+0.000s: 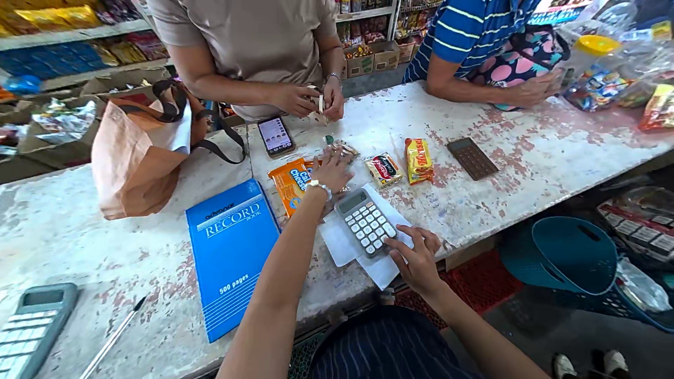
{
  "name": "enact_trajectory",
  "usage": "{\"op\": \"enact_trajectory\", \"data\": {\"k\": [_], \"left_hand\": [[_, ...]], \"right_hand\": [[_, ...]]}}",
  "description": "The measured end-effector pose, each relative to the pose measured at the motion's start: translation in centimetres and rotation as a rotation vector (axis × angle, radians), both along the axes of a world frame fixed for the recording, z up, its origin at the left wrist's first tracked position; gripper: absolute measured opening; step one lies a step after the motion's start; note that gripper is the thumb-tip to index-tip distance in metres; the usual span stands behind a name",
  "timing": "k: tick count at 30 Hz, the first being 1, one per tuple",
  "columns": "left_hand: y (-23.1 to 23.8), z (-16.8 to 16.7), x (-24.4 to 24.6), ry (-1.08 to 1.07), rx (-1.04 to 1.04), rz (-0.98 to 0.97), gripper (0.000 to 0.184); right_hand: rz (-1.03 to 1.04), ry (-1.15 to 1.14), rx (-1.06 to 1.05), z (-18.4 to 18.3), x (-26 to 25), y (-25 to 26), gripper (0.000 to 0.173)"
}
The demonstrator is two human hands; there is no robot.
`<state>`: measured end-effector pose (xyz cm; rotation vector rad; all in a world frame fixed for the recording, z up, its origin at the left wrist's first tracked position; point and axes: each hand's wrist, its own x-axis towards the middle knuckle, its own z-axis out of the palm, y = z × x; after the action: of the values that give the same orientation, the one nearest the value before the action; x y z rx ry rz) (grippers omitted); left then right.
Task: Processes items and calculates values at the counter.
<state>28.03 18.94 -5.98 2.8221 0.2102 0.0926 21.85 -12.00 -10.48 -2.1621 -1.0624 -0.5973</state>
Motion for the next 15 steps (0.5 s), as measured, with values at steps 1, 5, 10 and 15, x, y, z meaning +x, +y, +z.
{"op": "enact_trajectory", "data": {"k": [1, 5, 10, 15], "left_hand": [[0.0, -0.1, 0.1, 0.012, 0.002, -0.002, 0.058], [0.0, 1.0, 0.4, 0.157, 0.015, 0.012, 0.061], [-0.2, 1.7, 0.5, 0.218, 0.024, 0.026, 0.061], [-0.8, 2.1, -0.8, 0.132, -0.013, 0.035, 0.058]], "right_hand": [[0.000, 0.023, 0.017, 0.2, 0.0, -0.1, 0.046], [-0.061, -0.001, 0.028, 2.0, 0.1, -0.2, 0.050], [-0.100, 0.010, -0.126, 1.8, 0.4, -0.1, 0.047], [-0.064, 0.031, -0.195, 2.4, 0.5, -0.2, 0.047]]}}
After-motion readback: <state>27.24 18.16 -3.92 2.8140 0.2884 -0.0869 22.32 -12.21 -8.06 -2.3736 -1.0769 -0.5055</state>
